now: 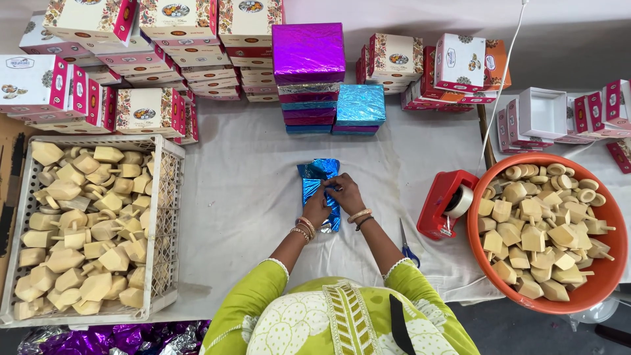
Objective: The person wraps small rectangular boxes in shiny metallic foil paper, folding the edges and securing them with clear tape. They place the wrapped boxes into a larger cardboard box and then proceed to wrap another box using a different color of foil.
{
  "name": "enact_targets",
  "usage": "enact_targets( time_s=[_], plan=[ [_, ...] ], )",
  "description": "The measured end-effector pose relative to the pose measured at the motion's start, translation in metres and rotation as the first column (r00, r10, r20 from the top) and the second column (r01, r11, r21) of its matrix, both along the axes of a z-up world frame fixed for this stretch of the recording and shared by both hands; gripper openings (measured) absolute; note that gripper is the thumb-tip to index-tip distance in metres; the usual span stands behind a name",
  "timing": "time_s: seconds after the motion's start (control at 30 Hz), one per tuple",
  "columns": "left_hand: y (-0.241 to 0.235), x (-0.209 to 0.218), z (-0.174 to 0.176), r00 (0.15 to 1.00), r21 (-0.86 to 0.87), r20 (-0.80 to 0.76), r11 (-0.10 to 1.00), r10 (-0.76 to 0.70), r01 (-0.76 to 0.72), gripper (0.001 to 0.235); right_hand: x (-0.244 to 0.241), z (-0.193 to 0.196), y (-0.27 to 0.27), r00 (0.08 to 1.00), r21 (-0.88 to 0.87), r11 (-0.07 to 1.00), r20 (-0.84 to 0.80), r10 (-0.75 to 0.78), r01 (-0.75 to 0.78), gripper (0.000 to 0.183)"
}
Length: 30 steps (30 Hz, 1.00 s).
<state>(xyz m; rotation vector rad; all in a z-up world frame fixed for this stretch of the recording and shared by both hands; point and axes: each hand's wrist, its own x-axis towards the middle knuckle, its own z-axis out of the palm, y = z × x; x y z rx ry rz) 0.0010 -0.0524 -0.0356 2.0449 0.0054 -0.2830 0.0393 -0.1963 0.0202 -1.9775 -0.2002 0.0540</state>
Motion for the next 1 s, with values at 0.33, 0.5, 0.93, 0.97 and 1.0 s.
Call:
enact_targets(
  time_s=[0.33, 0.5, 0.93, 0.97, 1.0],
  plan=[
    [0.002, 0.001, 0.009, 0.999, -0.036, -0.042, 0.999, 0.002, -0.004, 0.102, 0.001, 0.002, 0.005, 0.998, -0.137, 0.990, -0.058, 0.020, -0.028, 0.046],
    [0.003, 0.002, 0.018, 0.994, -0.033, -0.113, 0.999, -0.005, 0.001, 0.100, 0.001, -0.020, -0.002, 0.999, -0.126, 0.992, -0.034, -0.003, -0.001, 0.033],
    [0.019, -0.016, 0.001, 0.974, -0.501, -0.224, 0.854, 0.026, -0.138, 0.095, -0.002, -0.003, -0.004, 0.997, -0.170, 0.983, -0.032, 0.071, -0.076, 0.033],
    [0.025, -0.026, 0.003, 0.996, -0.332, -0.011, 0.939, 0.090, -0.089, 0.078, -0.002, -0.004, -0.003, 0.997, -0.160, 0.984, -0.016, 0.078, -0.080, 0.032],
    [0.031, -0.036, 0.005, 0.971, -0.142, 0.211, 0.987, 0.109, -0.080, 0.063, -0.003, -0.004, -0.003, 0.996, -0.150, 0.985, 0.001, 0.085, -0.084, 0.031]
  ],
)
